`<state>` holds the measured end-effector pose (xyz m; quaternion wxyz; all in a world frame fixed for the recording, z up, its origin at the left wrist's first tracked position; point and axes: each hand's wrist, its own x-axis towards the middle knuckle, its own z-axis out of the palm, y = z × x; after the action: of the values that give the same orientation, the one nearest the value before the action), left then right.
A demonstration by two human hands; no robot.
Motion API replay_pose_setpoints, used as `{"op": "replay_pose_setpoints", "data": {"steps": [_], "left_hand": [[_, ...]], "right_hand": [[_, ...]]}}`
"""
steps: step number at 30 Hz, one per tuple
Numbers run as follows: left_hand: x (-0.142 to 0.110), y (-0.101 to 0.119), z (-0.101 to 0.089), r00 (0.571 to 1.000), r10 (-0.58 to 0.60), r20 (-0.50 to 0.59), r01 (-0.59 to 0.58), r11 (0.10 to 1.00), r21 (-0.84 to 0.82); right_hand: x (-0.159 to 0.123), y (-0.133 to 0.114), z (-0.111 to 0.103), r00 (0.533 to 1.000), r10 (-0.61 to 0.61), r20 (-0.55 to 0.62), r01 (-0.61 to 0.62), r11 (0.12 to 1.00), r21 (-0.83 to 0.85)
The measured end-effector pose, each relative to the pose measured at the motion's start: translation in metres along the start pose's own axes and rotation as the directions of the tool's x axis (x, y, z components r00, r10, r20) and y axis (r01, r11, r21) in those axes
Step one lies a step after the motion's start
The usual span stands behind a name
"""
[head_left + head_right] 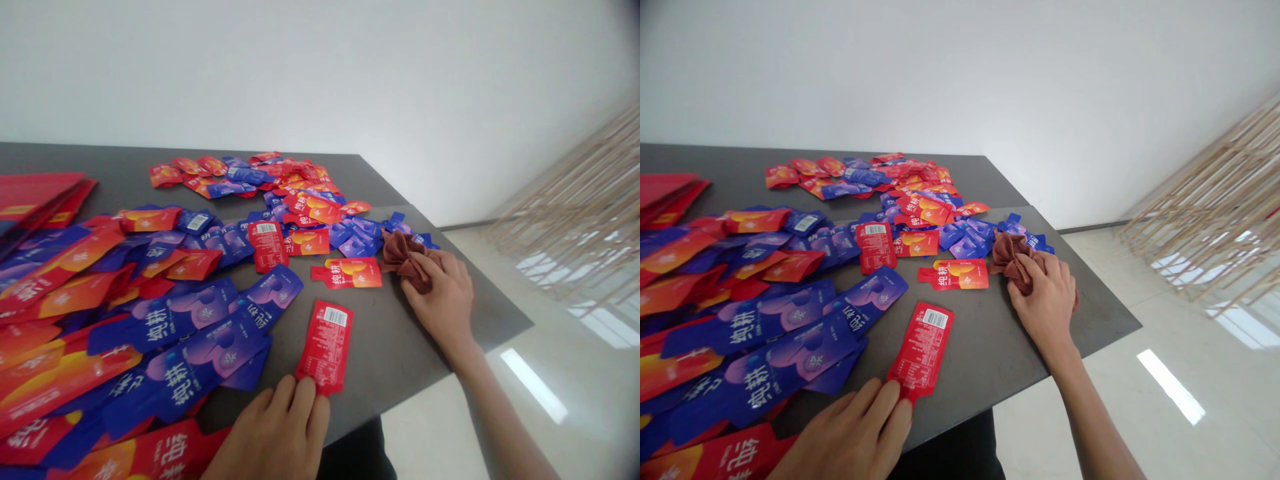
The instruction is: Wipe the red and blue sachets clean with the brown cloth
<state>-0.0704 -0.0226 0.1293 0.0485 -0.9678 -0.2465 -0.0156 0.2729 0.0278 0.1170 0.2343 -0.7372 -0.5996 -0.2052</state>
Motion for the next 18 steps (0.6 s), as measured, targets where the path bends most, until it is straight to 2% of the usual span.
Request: {"op": "replay_pose_setpoints", "data": {"steps": [7,14,18], "left_hand": [[0.0018,-0.0008,-0.0004,0.998,0.015,0.054,-0.013,0.999,-0.032],[0.0020,0.0005,0.0011,0.998,0.022,0.059,-0.021,1.000,-0.014],[0.0007,0.0024,0.0059,1.000,0.018,0.023,-0.019,1.000,0.016]], "right_hand": [[-0.0002,0.0006,0.0004,1.000,-0.004,-0.003,0.004,1.000,0.009],[0.0000,0.0007,0.0000,1.000,0.002,0.003,-0.002,1.000,0.006],[0.0000,0.0007,0.0001,1.000,0.000,0.008,0.000,1.000,0.010]]}}
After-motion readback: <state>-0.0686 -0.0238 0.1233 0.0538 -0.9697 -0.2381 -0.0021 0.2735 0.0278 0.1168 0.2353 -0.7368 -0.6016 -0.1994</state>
